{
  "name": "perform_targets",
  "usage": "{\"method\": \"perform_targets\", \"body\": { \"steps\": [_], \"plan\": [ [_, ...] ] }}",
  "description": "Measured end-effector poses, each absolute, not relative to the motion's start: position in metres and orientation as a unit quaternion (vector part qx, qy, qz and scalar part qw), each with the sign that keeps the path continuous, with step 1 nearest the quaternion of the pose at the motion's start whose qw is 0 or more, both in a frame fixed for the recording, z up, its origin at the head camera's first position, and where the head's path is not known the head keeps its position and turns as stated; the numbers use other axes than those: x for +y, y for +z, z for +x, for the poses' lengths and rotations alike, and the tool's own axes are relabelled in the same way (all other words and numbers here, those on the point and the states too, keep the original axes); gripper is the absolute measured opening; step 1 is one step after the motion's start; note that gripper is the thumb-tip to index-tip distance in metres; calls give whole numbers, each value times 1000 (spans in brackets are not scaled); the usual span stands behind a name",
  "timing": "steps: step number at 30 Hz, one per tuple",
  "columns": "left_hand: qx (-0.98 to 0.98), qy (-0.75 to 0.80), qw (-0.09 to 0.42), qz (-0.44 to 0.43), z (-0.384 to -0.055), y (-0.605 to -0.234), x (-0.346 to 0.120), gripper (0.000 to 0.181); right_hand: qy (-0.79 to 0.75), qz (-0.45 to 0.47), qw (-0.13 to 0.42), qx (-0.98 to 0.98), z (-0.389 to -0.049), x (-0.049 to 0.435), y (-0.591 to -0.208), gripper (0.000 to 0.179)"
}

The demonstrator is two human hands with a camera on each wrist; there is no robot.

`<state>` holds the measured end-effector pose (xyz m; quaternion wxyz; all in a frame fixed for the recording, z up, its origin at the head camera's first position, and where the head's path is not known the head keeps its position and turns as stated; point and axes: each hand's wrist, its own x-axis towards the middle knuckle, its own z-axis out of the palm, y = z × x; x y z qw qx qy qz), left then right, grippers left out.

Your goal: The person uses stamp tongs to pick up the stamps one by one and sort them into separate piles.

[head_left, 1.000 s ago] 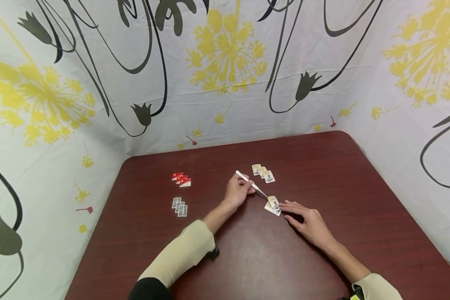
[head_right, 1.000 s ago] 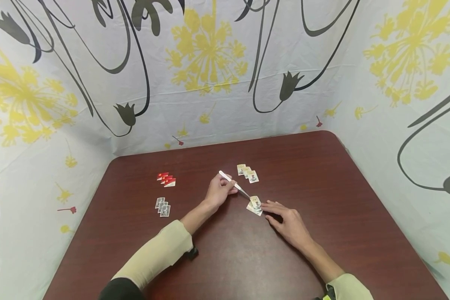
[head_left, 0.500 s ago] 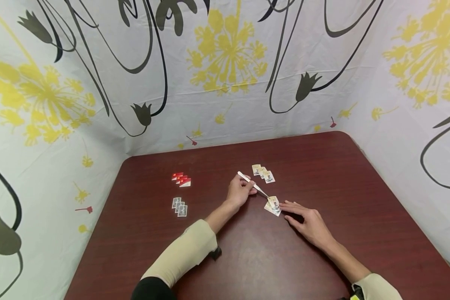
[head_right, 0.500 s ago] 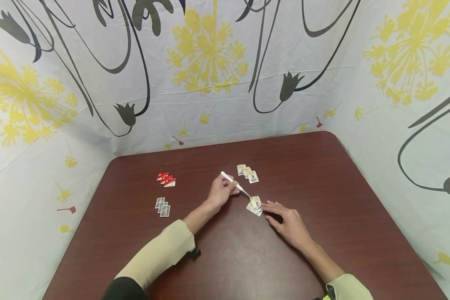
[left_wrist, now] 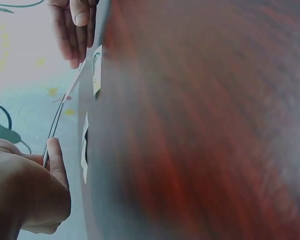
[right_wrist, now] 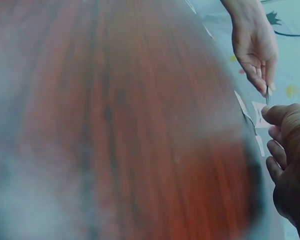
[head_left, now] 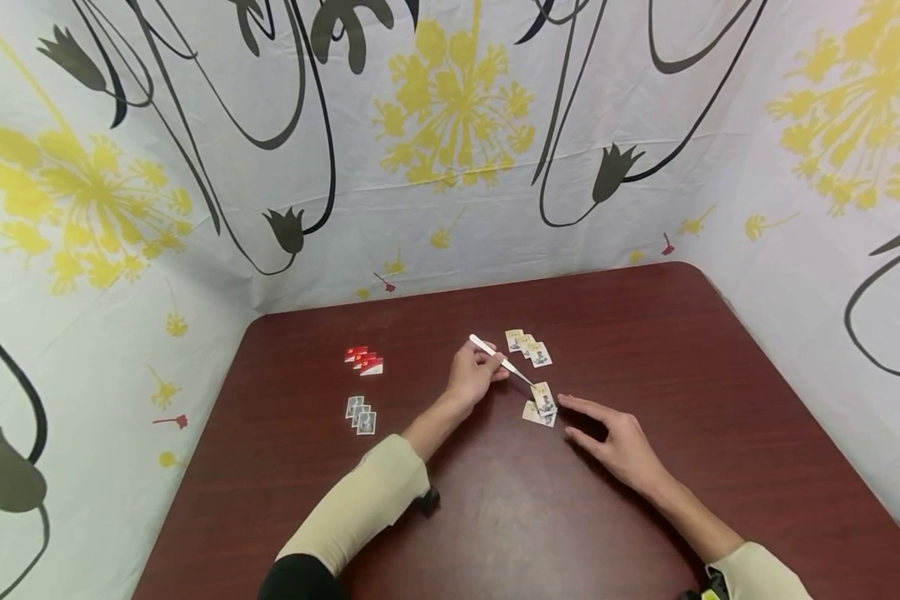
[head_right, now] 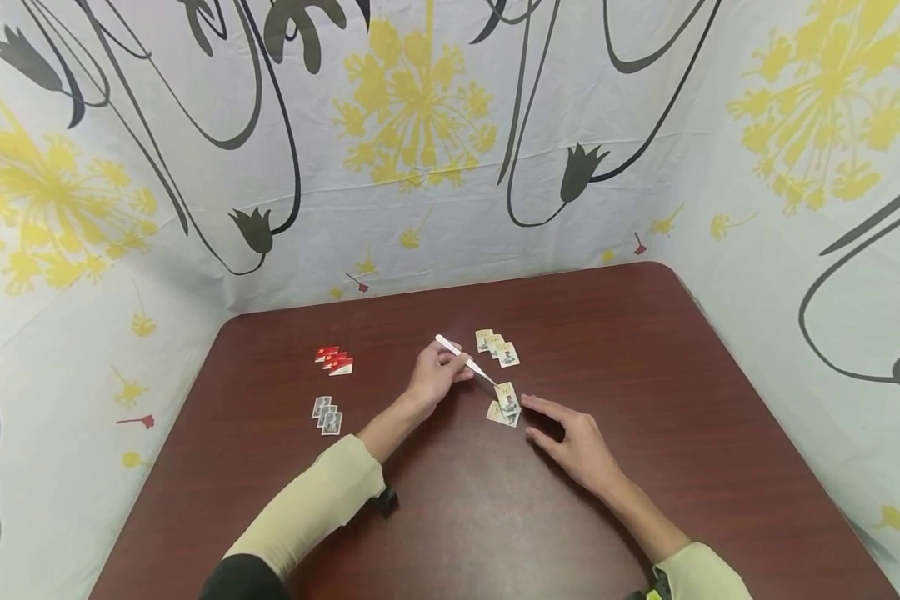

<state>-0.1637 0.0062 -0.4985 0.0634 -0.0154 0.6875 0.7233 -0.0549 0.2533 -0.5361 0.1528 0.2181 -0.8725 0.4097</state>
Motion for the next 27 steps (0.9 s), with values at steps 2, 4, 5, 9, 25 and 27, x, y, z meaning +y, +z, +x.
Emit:
{"method": "perform_targets", "body": {
  "steps": [2, 4, 5, 9, 25, 27],
  "plan": [
    [683, 727, 66, -15, -165, -496, 3, 30, 410, 223, 154, -871, -56, 251, -534, 50],
    [681, 729, 66, -15, -166, -493, 0, 31, 407, 231, 156, -870, -56, 249, -533, 49],
    [680, 730, 66, -15, -167, -492, -1, 32, 406, 236, 156, -869, -57, 247, -532, 49],
    [683, 727, 68, -15, -167, -489, -5, 30, 397, 262, 144, -868, -58, 241, -532, 49],
    [679, 731, 69, -15, -173, -487, -14, 33, 300, 309, 119, -895, -56, 231, -529, 43],
    [679, 731, 68, -15, -174, -484, -15, 33, 287, 308, 119, -899, -54, 229, -529, 41]
  ]
}}
